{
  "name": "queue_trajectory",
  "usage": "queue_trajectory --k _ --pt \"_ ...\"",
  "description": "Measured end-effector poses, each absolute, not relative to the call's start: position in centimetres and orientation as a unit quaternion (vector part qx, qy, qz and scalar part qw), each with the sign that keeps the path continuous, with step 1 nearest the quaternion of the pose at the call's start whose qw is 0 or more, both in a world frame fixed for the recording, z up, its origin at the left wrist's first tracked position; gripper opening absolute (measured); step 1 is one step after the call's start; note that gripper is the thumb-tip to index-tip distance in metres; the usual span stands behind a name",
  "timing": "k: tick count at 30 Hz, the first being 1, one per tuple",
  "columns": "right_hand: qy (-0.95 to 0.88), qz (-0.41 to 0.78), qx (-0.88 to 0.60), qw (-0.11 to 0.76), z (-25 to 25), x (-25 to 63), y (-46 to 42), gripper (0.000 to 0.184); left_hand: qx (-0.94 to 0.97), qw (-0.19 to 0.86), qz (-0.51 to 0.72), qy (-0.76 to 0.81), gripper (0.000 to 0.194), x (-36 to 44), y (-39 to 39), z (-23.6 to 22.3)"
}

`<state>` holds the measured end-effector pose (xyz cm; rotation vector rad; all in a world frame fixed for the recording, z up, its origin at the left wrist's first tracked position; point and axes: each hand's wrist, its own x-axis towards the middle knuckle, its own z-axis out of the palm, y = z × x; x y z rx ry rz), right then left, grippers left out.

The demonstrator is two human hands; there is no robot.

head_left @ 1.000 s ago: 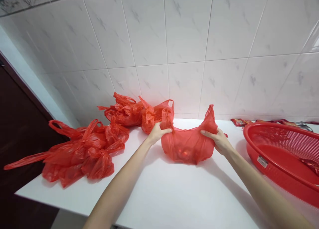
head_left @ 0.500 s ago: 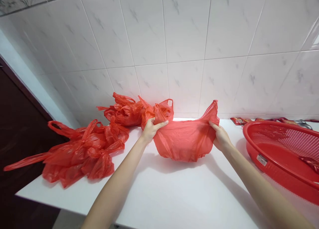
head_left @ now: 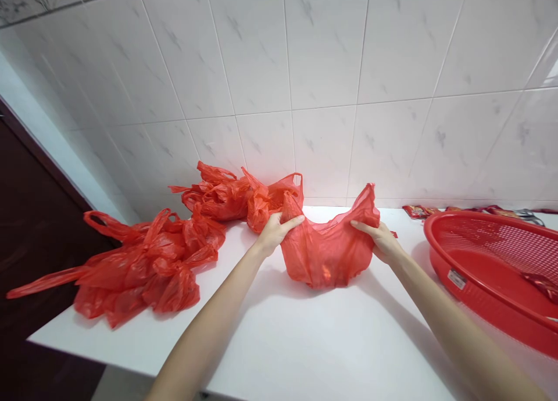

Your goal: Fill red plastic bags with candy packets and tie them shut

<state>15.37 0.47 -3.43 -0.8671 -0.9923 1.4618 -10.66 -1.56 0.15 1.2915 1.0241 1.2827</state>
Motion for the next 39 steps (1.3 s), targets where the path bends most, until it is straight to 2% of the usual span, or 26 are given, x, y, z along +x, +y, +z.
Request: queue_trajectory --k 5,11,13,15,17,19,22,25,28,34,39 --pt "-0.358 0.601 -0.390 0.598 -4.1 15.7 1.2 0.038 0.518 0.514 0.575 0.370 0.048 -12.7 -0.7 -1.2" --pt "-0.336 0.598 -0.407 0.604 -5.0 16.1 1.9 0.032 0.629 0.519 0.402 0.416 0.074 -14.6 -3.3 -6.2" --pt "-0.336 0.601 -0.405 0.602 -5.1 16.0 2.0 0.031 0.641 0.520 0.356 0.439 0.069 -13.9 -4.4 -7.7" --pt "-0.336 0.603 -0.403 0.601 -5.2 15.9 2.2 0.029 0.635 0.510 0.363 0.453 0.053 -13.1 -4.8 -8.5" --pt "-0.333 0.602 -0.401 0.605 -5.3 16.1 2.3 0.026 0.614 0.498 0.388 0.474 0.035 -12.4 -4.5 -8.0" --pt "-0.328 0.599 -0.398 0.612 -5.6 16.4 2.6 0.022 0.586 0.514 0.410 0.474 0.028 -12.1 -3.7 -6.5" --pt "-0.325 0.595 -0.396 0.619 -6.0 17.1 3.1 0.017 0.568 0.556 0.447 0.412 0.030 -12.1 -2.8 -3.1" --pt "-0.326 0.595 -0.396 0.619 -6.6 17.5 3.5 0.015 0.618 0.516 0.423 0.415 0.026 -12.4 -2.7 -0.2" --pt "-0.323 0.596 -0.396 0.619 -7.0 17.4 3.8 0.015 0.649 0.482 0.403 0.428 0.027 -12.8 -2.9 0.7" --pt "-0.304 0.601 -0.398 0.623 -7.1 16.9 3.9 0.014 0.622 0.460 0.416 0.479 0.034 -14.0 -2.6 -3.2" --pt "-0.278 0.594 -0.411 0.633 -6.8 17.0 3.8 0.013 0.610 0.493 0.357 0.507 0.061 -14.8 -3.1 -7.4"
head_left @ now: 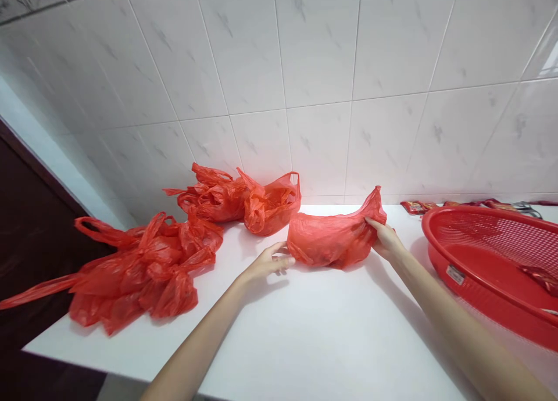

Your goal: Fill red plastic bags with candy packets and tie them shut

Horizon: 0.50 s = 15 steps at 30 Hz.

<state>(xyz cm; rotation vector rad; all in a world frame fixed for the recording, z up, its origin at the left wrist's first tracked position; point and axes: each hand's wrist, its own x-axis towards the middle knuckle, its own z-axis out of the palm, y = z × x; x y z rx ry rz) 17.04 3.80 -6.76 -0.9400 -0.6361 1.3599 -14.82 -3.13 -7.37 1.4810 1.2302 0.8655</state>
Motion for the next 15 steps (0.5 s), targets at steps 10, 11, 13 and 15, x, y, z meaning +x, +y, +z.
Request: queue_trajectory --k 10,11,13,15 --pt "-0.274 0.593 -0.410 0.636 -6.5 16.9 3.5 0.014 0.576 0.486 0.436 0.491 0.029 -11.6 -1.2 -8.8" --pt "-0.271 0.590 -0.409 0.642 -6.4 17.1 3.5 0.013 0.579 0.490 0.439 0.481 0.025 -11.7 -1.0 -8.4" --pt "-0.264 0.584 -0.407 0.652 -6.3 17.5 3.7 0.013 0.589 0.498 0.448 0.452 0.021 -12.3 -0.8 -7.5" --pt "-0.258 0.581 -0.410 0.654 -6.4 18.0 3.8 0.014 0.606 0.507 0.433 0.434 0.017 -13.4 -0.8 -6.7"
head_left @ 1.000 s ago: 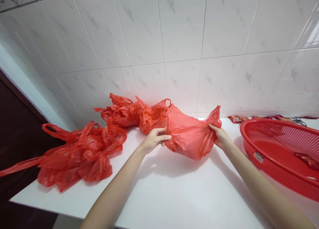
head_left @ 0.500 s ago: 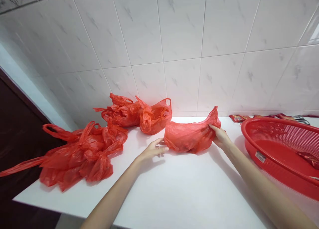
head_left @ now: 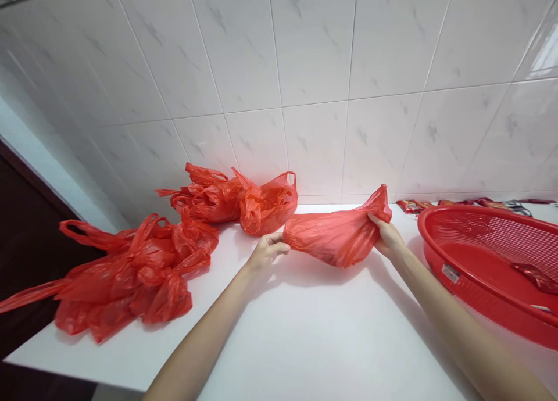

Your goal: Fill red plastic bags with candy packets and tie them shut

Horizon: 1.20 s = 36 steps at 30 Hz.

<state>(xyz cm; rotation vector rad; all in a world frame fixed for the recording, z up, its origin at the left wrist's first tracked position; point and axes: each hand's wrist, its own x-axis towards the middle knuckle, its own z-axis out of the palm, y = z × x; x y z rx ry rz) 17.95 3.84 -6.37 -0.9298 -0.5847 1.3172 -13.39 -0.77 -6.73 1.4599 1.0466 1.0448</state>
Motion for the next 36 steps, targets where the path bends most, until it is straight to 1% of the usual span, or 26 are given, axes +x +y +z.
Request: queue_trajectory --k 2,5,7,9,13,16,20,25,29,33,36 --pt "-0.258 0.584 -0.418 0.646 -6.5 18.1 3.9 0.015 0.624 0.524 0.379 0.439 0.016 -14.5 -0.8 -6.2" --pt "-0.272 0.595 -0.422 0.627 -6.6 17.9 3.7 0.019 0.649 0.542 0.282 0.453 0.021 -15.4 -1.0 -6.0" --pt "-0.286 0.603 -0.416 0.618 -6.5 17.5 3.5 0.022 0.655 0.536 0.270 0.460 0.023 -15.2 -1.2 -5.9" --pt "-0.302 0.609 -0.404 0.611 -6.3 17.2 3.2 0.027 0.627 0.543 0.298 0.471 0.025 -14.4 -1.1 -5.9" --pt "-0.337 0.613 -0.381 0.604 -5.7 17.0 2.6 0.038 0.473 0.601 0.397 0.507 0.039 -12.0 -0.2 -5.8" --pt "-0.351 0.609 -0.370 0.607 -5.1 17.3 2.2 0.041 0.415 0.620 0.449 0.491 0.038 -10.4 1.4 -5.3" --pt "-0.352 0.603 -0.357 0.621 -3.9 17.5 1.9 0.042 0.420 0.639 0.474 0.437 0.031 -9.2 3.5 -3.7" --pt "-0.358 0.604 -0.340 0.626 -2.3 17.3 1.3 0.042 0.437 0.608 0.542 0.380 0.031 -9.4 4.3 -0.6" --pt "-0.381 0.604 -0.324 0.621 -1.6 16.9 0.8 0.040 0.466 0.587 0.563 0.350 0.037 -10.0 3.4 1.6" --pt "-0.390 0.593 -0.330 0.623 -1.0 16.9 0.5 0.041 0.506 0.542 0.581 0.336 0.033 -10.5 2.1 3.2" --pt "-0.403 0.586 -0.331 0.620 -0.6 16.8 0.2 0.040 0.519 0.517 0.585 0.348 0.033 -10.9 1.3 4.4"
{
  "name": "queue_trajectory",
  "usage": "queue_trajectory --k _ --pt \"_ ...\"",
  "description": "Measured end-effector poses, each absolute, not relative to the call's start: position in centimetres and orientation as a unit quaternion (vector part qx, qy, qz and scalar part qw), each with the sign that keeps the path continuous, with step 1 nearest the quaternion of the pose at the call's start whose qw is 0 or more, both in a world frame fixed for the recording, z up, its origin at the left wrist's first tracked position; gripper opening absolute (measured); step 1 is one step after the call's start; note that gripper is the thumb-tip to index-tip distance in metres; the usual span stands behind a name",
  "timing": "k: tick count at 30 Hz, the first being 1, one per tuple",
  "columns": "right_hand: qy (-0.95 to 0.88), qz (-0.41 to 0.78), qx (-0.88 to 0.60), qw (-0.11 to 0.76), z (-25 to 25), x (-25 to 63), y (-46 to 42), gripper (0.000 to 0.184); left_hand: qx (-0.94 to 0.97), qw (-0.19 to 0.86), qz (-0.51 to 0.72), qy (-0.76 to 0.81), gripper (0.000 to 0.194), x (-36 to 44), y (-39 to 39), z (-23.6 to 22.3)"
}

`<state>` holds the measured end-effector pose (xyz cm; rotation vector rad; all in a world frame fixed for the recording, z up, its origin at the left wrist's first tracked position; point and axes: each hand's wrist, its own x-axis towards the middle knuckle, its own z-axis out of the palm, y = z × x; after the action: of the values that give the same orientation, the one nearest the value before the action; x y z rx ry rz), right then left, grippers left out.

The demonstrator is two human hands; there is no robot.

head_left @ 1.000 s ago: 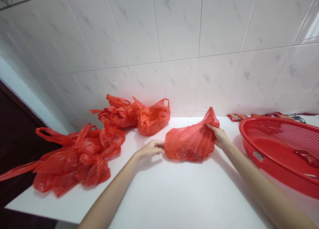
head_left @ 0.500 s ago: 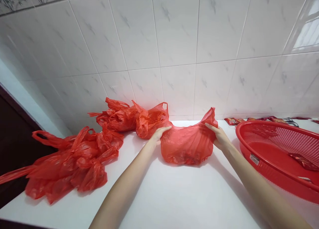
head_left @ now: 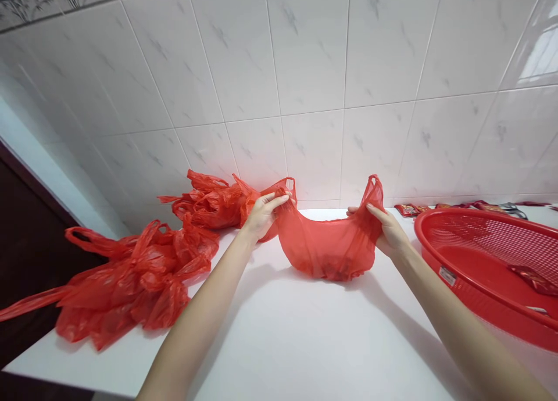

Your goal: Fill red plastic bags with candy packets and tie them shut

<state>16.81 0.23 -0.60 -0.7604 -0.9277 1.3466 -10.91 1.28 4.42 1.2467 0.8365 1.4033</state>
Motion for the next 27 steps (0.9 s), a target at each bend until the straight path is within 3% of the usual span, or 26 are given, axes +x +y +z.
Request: queue_trajectory --k 6,12,17,22,27 --pt "-0.419 0.599 -0.289 0.617 0.4 16.1 -0.9 0.041 0.607 0.459 0.547 0.349 0.029 -11.3 -0.3 6.6" --pt "-0.466 0.580 -0.299 0.598 1.3 14.6 -2.8 0.045 0.750 0.393 0.427 0.318 0.019 -9.7 -1.9 8.6" --pt "-0.519 0.553 -0.360 0.544 1.4 13.6 -4.0 0.035 0.829 0.306 0.397 0.250 0.015 -7.5 -2.5 9.2" --pt "-0.568 0.537 -0.363 0.508 1.4 13.2 -4.6 0.037 0.856 0.251 0.373 0.256 0.024 -5.5 -2.8 9.1" --pt "-0.612 0.516 -0.342 0.492 1.8 13.4 -5.1 0.028 0.845 0.214 0.358 0.335 0.040 -4.5 -2.7 8.8"
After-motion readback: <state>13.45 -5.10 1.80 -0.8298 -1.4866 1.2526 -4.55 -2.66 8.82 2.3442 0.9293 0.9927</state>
